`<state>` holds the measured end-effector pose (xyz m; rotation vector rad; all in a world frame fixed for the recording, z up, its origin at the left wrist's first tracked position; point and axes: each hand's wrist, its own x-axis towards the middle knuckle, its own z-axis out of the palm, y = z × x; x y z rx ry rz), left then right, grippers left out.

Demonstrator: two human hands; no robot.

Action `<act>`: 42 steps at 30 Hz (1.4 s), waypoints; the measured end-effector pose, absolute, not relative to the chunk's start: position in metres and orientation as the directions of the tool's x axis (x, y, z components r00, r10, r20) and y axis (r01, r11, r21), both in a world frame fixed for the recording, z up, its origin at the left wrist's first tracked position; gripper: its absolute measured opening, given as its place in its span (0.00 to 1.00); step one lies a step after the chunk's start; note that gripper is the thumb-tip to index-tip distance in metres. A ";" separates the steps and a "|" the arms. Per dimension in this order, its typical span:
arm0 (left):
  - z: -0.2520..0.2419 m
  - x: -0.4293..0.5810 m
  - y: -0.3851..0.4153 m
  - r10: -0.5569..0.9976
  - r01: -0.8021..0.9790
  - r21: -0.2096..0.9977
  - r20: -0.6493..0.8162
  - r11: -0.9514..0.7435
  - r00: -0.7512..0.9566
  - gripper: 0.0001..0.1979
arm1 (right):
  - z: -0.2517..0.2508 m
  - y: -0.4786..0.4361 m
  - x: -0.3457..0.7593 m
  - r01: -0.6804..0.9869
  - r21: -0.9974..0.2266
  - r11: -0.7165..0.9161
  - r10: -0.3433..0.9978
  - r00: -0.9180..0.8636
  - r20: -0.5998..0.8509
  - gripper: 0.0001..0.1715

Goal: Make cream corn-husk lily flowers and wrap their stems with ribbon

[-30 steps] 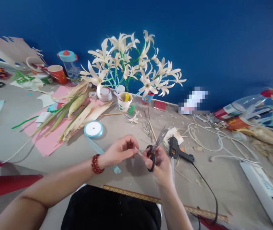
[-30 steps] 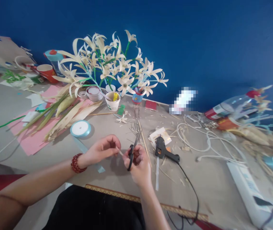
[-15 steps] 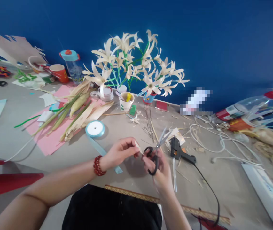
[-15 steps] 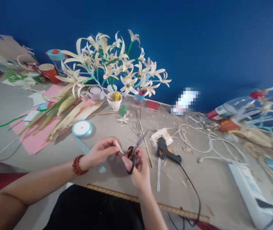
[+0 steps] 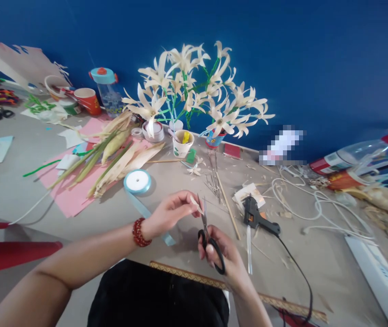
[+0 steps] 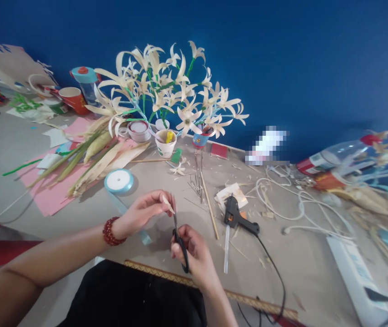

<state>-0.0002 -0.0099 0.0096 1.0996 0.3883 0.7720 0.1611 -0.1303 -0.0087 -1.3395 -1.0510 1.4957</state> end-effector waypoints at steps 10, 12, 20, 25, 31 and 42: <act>0.009 -0.002 -0.009 0.705 -0.345 0.901 0.065 0.262 0.706 0.09 | -0.015 -0.132 0.166 -0.033 -0.956 -0.293 0.955 -0.053 -0.291 0.28; 0.009 -0.002 -0.009 0.707 -0.338 0.903 0.057 0.264 0.705 0.09 | -0.015 -0.132 0.166 -0.027 -0.956 -0.293 0.955 -0.050 -0.292 0.29; 0.009 -0.001 -0.009 0.705 -0.326 0.899 0.026 0.293 0.708 0.11 | -0.014 -0.132 0.168 0.004 -0.956 -0.294 0.955 -0.027 -0.294 0.29; 0.011 -0.001 -0.009 0.696 -0.336 0.887 0.023 0.316 0.717 0.12 | -0.011 -0.132 0.170 -0.009 -0.951 -0.309 0.951 -0.023 -0.309 0.29; 0.011 -0.001 -0.009 0.687 -0.317 0.887 0.000 0.335 0.726 0.12 | 0.000 -0.131 0.173 0.017 -0.937 -0.349 0.935 -0.052 -0.350 0.28; 0.006 -0.001 -0.007 0.668 -0.296 0.882 -0.027 0.366 0.744 0.14 | 0.000 -0.130 0.176 0.061 -0.925 -0.375 0.925 -0.044 -0.378 0.30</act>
